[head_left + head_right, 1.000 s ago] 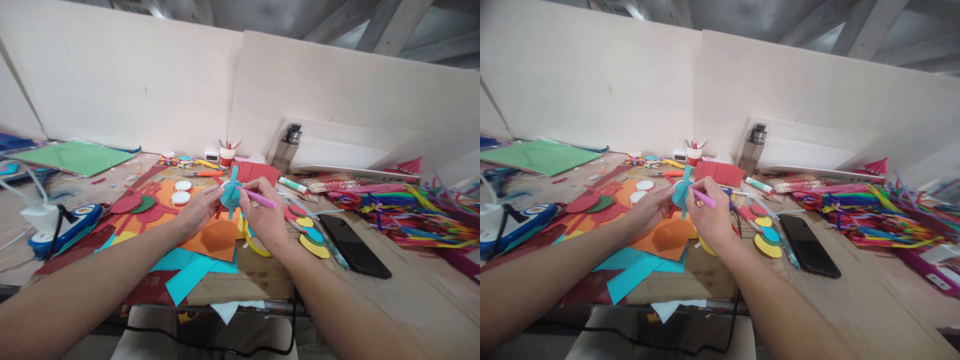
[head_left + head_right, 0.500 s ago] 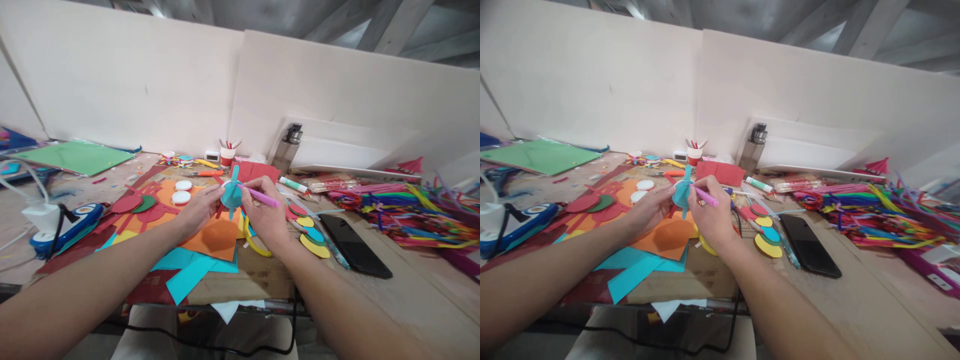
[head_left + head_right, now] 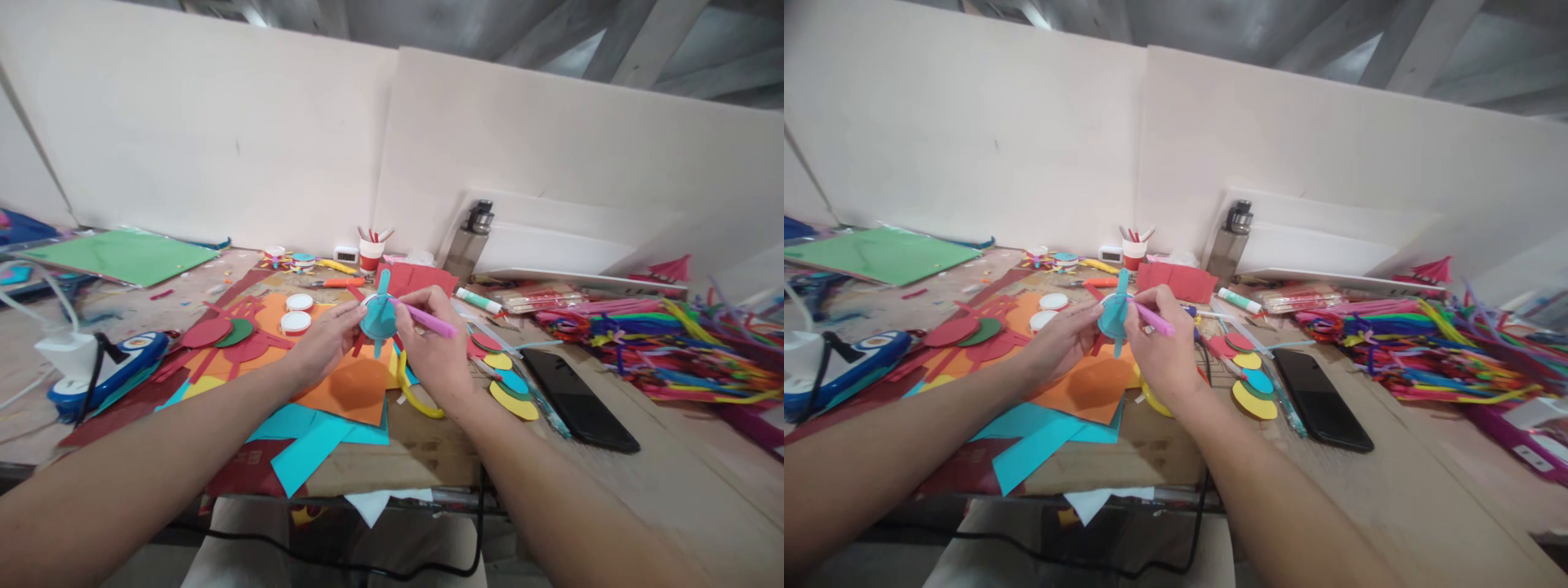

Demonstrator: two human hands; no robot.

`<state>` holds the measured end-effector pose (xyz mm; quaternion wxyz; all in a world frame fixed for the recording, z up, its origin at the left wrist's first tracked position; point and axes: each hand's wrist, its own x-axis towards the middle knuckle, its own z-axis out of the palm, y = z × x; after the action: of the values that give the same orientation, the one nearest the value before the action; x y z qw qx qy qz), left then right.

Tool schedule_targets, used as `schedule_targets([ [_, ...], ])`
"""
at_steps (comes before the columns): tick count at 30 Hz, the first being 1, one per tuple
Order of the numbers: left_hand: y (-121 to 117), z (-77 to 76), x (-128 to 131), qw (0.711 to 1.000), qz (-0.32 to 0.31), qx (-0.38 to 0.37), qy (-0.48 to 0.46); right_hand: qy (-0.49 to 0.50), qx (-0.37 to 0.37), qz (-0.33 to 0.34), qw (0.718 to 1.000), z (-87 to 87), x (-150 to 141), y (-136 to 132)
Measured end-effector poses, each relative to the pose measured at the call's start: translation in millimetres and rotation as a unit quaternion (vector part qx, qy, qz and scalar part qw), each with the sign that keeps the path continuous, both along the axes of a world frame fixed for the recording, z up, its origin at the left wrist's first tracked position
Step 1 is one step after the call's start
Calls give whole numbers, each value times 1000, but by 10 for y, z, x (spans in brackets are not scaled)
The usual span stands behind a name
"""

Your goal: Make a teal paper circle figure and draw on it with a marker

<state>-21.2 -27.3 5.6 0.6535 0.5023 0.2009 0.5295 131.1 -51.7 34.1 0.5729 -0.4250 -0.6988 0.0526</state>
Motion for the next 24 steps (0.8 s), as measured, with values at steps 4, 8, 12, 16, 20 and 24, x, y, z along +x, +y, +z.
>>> schedule_targets([
  [4,1,-8,2,1000,5,2,3,-6,3,4,1000,5,7,-2],
  [8,20,-38,-1,1000,6,9,12,-18,9,-3,1000,6,11,-1],
  [12,29,-49,-8,1000,4,13,13,-21,7,-4,1000,12,10,-5],
  [16,18,-32,-8,1000,5,9,12,-19,5,-3,1000,16,6,-8],
  [20,11,-24,0,1000,5,4,4,-19,9,-2,1000,10,7,3],
  [24,18,-34,-2,1000,6,7,4,-24,14,-3,1000,-3,12,19],
])
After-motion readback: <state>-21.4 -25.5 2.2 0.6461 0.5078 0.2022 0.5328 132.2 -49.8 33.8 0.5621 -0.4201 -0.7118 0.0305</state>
